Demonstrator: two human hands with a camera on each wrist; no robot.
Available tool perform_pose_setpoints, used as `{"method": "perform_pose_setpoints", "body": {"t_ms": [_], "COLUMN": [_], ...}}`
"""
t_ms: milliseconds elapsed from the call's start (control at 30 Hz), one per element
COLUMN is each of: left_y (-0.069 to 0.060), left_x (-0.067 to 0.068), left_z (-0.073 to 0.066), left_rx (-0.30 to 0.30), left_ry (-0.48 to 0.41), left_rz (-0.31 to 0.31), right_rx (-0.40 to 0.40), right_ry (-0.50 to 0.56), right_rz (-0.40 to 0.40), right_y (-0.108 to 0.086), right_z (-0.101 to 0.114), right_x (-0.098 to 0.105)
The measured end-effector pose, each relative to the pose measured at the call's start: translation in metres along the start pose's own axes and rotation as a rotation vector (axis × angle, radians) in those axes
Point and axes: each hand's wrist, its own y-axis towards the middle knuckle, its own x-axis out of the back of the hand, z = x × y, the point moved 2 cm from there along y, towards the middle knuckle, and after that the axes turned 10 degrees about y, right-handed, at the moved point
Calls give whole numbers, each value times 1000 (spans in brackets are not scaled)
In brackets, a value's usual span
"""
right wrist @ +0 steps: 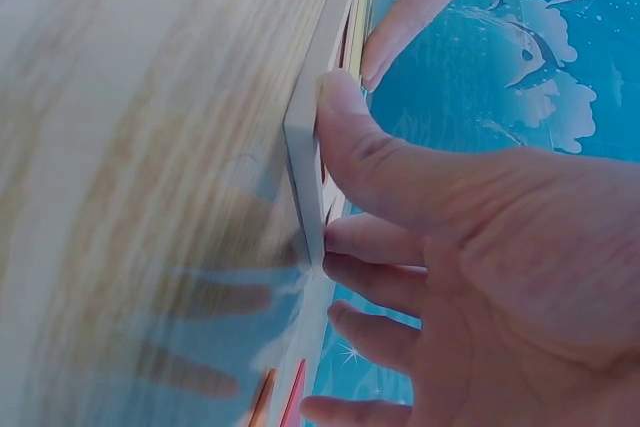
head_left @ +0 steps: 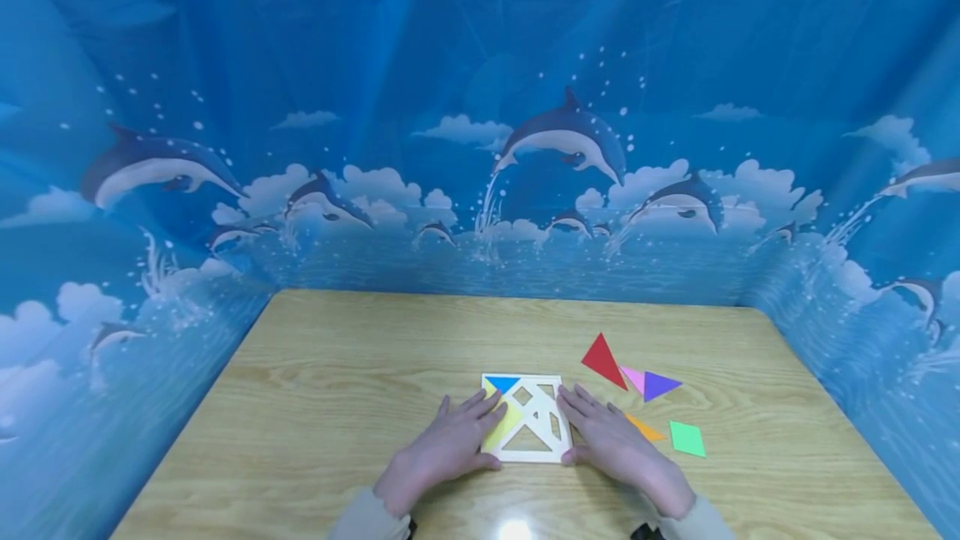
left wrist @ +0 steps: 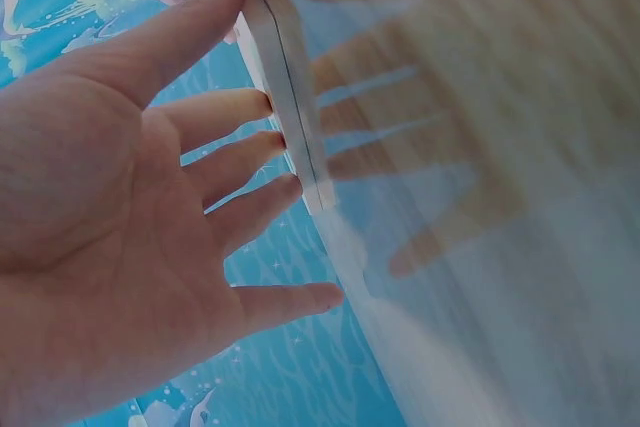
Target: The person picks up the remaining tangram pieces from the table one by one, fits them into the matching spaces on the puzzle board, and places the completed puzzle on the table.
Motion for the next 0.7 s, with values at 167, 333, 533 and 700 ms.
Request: {"method": "perform_pose_setpoints", "body": {"t_ms": [167, 333, 533, 700], "left_y": [1, 0, -1, 0], "left_x": [0, 0, 0, 0], "left_z": [0, 0, -1, -1], "left_rx": [4, 13, 9, 5], "left_ry": [2, -6, -5, -7], "left_rz": [2, 3, 0, -4], "right_rx": [44, 92, 107, 9], "right_ry": [-4, 10, -18, -106], "right_rz": [11, 14, -100, -231], "right_y": [1, 4, 16, 34], "right_z": [-1, -4, -12, -24], "right_x": [2, 6, 19, 35]}}
